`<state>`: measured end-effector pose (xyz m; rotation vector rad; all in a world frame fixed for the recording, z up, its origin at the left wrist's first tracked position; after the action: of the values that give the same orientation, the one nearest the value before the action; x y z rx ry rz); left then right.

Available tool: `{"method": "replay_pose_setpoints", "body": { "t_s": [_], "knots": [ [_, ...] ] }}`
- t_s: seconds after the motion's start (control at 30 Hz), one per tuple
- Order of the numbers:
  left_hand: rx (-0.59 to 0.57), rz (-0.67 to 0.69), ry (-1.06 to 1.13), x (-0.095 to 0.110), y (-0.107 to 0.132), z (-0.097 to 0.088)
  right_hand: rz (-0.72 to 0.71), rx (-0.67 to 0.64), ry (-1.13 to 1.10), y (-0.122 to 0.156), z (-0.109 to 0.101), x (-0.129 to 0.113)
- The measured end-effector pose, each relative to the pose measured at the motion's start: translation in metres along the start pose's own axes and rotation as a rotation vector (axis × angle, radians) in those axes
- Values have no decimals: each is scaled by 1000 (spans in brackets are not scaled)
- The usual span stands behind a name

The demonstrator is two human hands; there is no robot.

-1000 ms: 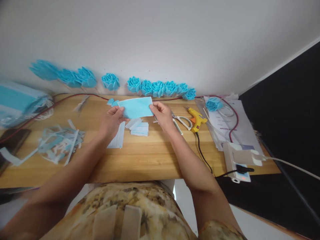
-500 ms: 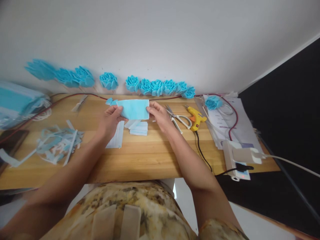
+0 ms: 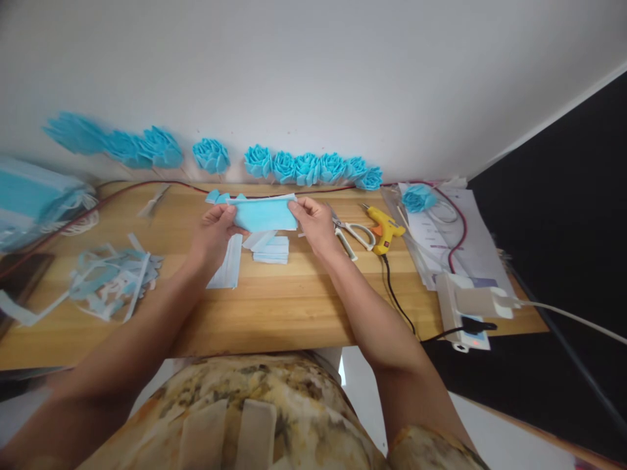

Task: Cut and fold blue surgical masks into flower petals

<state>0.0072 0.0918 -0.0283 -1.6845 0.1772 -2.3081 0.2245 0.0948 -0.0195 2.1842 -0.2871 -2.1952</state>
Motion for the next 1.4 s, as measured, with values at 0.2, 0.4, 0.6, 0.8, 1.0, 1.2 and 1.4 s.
{"method": "replay_pose_setpoints", "body": {
  "t_s": [0.2, 0.4, 0.6, 0.8, 1.0, 1.2, 1.4],
  "knots": [
    [-25, 20, 56, 7, -2, 3, -90, 46, 23, 4, 0, -9],
    [-47, 17, 21, 10, -5, 0, -48, 24, 3, 2, 1, -6],
    [-21, 35, 30, 14, -6, 0, -111, 64, 70, 2, -4, -8],
    [73, 16, 8, 36, -20, -23, -169, 207, 33, -2, -23, -17],
    [114, -81, -434, 49, -15, -94, -189, 181, -37, 3, -21, -23],
    [-118, 432, -789, 118, 20, -55, -226, 141, -16, 11, -9, -26],
    [-496, -221, -78, 53, 54, 31, -444, 159, 246, 38, 2, -43]
  ]
}}
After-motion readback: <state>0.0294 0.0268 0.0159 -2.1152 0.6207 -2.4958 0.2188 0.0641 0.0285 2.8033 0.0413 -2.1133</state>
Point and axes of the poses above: each hand's wrist, its own y-axis away from the middle knuckle, its own z-axis out of the palm, x = y × z, the point moved 6 cm from there along -y, towards the middle knuckle, and after that the axes turned 15 degrees about z, right-handed, at the moved point
